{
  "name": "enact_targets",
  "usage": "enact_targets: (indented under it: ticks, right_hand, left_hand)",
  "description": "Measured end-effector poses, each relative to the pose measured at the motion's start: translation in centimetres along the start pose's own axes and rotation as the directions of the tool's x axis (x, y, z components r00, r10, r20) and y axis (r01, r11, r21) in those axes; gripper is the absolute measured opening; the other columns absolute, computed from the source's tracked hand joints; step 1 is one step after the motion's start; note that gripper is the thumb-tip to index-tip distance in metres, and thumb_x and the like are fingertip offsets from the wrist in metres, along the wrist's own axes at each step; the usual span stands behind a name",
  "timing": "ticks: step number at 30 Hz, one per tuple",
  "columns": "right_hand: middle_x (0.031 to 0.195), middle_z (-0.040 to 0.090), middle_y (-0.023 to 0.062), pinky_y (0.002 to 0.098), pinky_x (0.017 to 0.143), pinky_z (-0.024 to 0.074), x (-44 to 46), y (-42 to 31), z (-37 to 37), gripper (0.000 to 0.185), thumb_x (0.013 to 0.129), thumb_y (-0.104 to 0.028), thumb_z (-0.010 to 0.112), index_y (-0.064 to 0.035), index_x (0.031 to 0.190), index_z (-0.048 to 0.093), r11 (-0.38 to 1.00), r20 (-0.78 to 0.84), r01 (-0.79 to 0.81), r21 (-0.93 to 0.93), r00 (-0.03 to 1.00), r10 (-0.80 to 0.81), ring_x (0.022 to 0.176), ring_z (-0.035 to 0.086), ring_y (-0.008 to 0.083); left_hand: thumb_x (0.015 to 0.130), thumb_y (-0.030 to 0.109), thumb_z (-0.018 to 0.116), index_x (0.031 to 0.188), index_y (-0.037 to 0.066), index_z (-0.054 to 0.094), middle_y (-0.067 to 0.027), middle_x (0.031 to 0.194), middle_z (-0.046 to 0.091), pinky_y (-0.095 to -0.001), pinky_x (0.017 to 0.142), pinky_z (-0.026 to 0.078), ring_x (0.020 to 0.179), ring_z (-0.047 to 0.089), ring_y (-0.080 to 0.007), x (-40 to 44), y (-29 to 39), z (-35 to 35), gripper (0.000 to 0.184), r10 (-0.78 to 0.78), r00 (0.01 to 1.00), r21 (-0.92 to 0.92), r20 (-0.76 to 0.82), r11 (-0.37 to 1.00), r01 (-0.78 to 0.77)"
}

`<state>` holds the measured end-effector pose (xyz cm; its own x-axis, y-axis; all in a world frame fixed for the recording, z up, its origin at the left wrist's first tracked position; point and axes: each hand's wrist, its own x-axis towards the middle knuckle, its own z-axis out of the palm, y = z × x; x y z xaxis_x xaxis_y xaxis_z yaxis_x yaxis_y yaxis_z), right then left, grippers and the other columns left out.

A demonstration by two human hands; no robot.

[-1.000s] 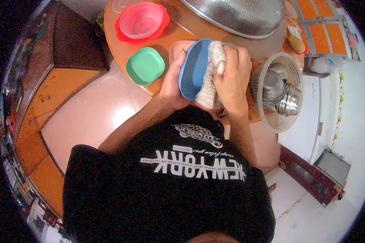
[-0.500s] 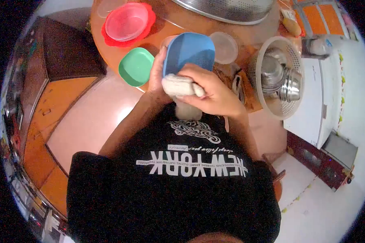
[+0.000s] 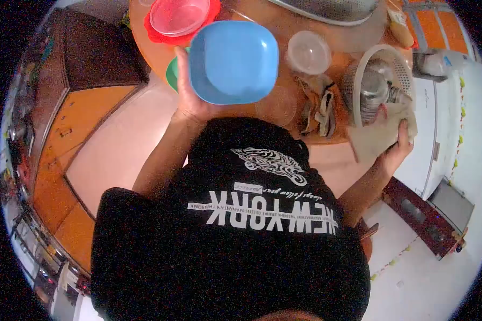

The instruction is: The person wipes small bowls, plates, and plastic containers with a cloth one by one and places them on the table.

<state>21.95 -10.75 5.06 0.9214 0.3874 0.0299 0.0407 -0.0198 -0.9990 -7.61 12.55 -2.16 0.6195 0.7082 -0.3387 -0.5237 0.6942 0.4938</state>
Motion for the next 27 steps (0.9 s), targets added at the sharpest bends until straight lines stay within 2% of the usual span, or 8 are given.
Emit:
enact_targets:
  ticks: [3, 7, 8, 11, 15, 20, 24, 27]
  right_hand:
    - [0.104, 0.062, 0.0141, 0.0346, 0.078, 0.051, 1.9, 4.2, -3.8, 0.034, 0.088, -0.009, 0.061, 0.0085, 0.116, 0.054, 0.974, -0.158, 0.013, -0.226, 0.986, -0.05, 0.089, 0.061, 0.021]
    - [0.098, 0.064, 0.0108, 0.0309, 0.07, 0.0517, 3.1, 9.6, -8.1, 0.029, 0.087, -0.009, 0.064, 0.0042, 0.111, 0.057, 0.935, -0.046, 0.121, -0.333, 0.988, -0.144, 0.081, 0.062, 0.0171]
    - [0.096, 0.064, 0.0099, 0.029, 0.069, 0.0515, 3.7, 10.8, -9.4, 0.024, 0.086, -0.009, 0.064, 0.0026, 0.107, 0.058, 0.796, 0.003, 0.175, -0.579, 0.977, -0.213, 0.078, 0.061, 0.0163]
    - [0.092, 0.065, 0.0102, 0.0282, 0.067, 0.0513, 3.8, 12.1, -8.9, 0.023, 0.087, -0.011, 0.064, 0.0032, 0.105, 0.059, 0.874, 0.008, 0.129, -0.469, 0.99, -0.142, 0.077, 0.061, 0.0162]
    - [0.087, 0.066, 0.0107, 0.0273, 0.067, 0.0513, 3.2, 12.7, -7.1, 0.023, 0.087, -0.013, 0.063, 0.0037, 0.103, 0.06, 0.905, -0.033, 0.072, -0.419, 0.995, -0.095, 0.075, 0.062, 0.0166]
    - [0.085, 0.066, 0.0121, 0.0276, 0.068, 0.0516, 2.5, 11.5, -6.0, 0.021, 0.087, -0.012, 0.063, 0.0046, 0.1, 0.061, 0.91, -0.07, 0.059, -0.41, 0.993, -0.096, 0.075, 0.063, 0.0184]
    - [0.088, 0.065, 0.0123, 0.0287, 0.066, 0.0522, 3.7, 13.3, -8.0, 0.02, 0.086, -0.011, 0.064, 0.0045, 0.098, 0.061, 0.936, -0.049, 0.079, -0.344, 0.994, -0.102, 0.075, 0.063, 0.0185]
    - [0.09, 0.065, 0.0122, 0.0295, 0.066, 0.0527, 5.4, 16.4, -11.3, 0.02, 0.085, -0.011, 0.066, 0.0044, 0.098, 0.061, 0.817, 0.08, 0.22, -0.533, 0.974, -0.21, 0.075, 0.063, 0.019]
  left_hand:
    - [0.077, 0.079, 0.043, 0.144, 0.017, 0.03, -0.0143, 0.146, 0.033, -0.0611, 0.099, 0.038, 0.127, 0.04, -0.0388, -0.6, 1.9, -2.1, 0.092, -0.021, 0.996, 0.003, -0.087, 1.0, 0.022]
    - [0.086, 0.069, 0.042, 0.14, 0.016, 0.038, -0.0104, 0.141, 0.042, -0.0559, 0.102, 0.036, 0.126, 0.043, -0.0325, -2.3, 4.6, -6.4, 0.076, 0.033, 0.989, -0.056, -0.141, 0.998, -0.041]
    - [0.087, 0.067, 0.042, 0.139, 0.016, 0.039, -0.0092, 0.141, 0.042, -0.0557, 0.103, 0.035, 0.127, 0.042, -0.033, -2.6, 4.9, -7.0, 0.073, 0.048, 0.989, -0.046, -0.143, 0.997, -0.055]
    - [0.088, 0.066, 0.041, 0.138, 0.015, 0.041, -0.0091, 0.14, 0.043, -0.0544, 0.105, 0.033, 0.127, 0.042, -0.0322, -3.0, 4.8, -7.2, 0.071, 0.057, 0.945, 0.023, -0.322, 0.998, -0.052]
    - [0.09, 0.061, 0.043, 0.134, 0.014, 0.045, -0.0093, 0.136, 0.048, -0.0494, 0.106, 0.033, 0.125, 0.044, -0.0301, -3.0, 4.4, -7.7, 0.065, 0.113, 0.91, 0.069, -0.398, 0.993, -0.093]
    - [0.093, 0.056, 0.043, 0.131, 0.009, 0.047, -0.0092, 0.133, 0.049, -0.044, 0.104, 0.035, 0.123, 0.046, -0.0259, -2.3, 3.7, -9.9, 0.061, 0.144, 0.938, 0.133, -0.314, 0.985, -0.107]
    - [0.094, 0.05, 0.047, 0.13, 0.006, 0.047, -0.0088, 0.129, 0.052, -0.0401, 0.101, 0.036, 0.119, 0.048, -0.0219, -1.8, 3.1, -12.5, 0.057, 0.235, 0.92, 0.351, -0.312, 0.929, -0.119]
    - [0.094, 0.043, 0.049, 0.131, 0.004, 0.046, -0.0094, 0.129, 0.051, -0.0399, 0.102, 0.033, 0.12, 0.046, -0.0219, -2.0, 2.8, -13.0, 0.053, 0.333, 0.874, 0.524, -0.355, 0.845, -0.109]
